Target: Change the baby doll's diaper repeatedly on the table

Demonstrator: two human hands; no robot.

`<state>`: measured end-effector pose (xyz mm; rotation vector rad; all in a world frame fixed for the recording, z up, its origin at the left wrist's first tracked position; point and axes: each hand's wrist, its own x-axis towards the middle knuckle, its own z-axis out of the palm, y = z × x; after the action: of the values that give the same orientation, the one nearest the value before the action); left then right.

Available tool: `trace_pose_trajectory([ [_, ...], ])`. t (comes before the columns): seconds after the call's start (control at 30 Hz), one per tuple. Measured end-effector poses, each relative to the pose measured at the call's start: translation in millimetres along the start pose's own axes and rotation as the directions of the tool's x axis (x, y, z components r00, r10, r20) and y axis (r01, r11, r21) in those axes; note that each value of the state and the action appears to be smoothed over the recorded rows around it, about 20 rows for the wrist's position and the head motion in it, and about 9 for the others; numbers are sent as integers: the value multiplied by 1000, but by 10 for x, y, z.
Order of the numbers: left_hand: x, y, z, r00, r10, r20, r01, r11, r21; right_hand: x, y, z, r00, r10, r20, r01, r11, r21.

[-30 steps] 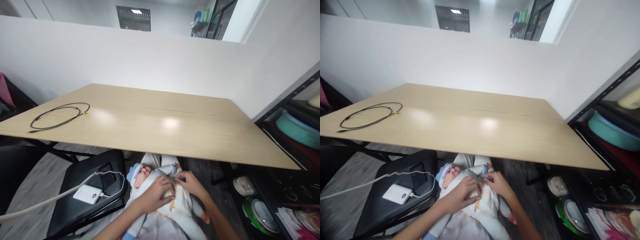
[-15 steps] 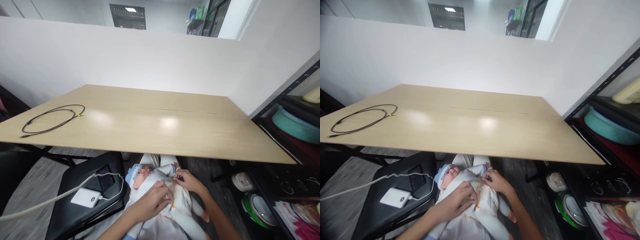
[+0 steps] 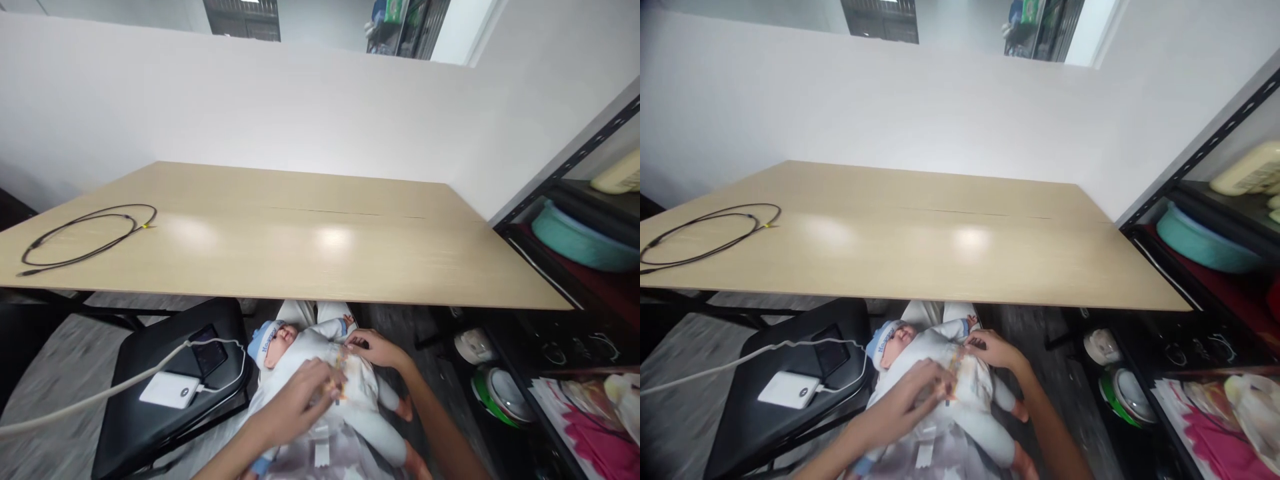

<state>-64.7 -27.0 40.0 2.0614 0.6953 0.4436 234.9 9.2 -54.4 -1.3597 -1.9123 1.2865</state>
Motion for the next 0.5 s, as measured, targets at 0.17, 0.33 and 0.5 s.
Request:
trace_pose_trajectory([
  [0.17,265,-322,123,970,-103,-219,136,980,142,-20,-3,-25,1000,0,22,-2,999,48],
  [0.33,311,-473,265,953,-136,-271,191,963,191,24,24,-9,1000,24,5,-24,1000,11],
  [0.5,277,-427,295,947,-118,-298,185,961,204,52,78,17,994,56,-96,-54,998,21],
])
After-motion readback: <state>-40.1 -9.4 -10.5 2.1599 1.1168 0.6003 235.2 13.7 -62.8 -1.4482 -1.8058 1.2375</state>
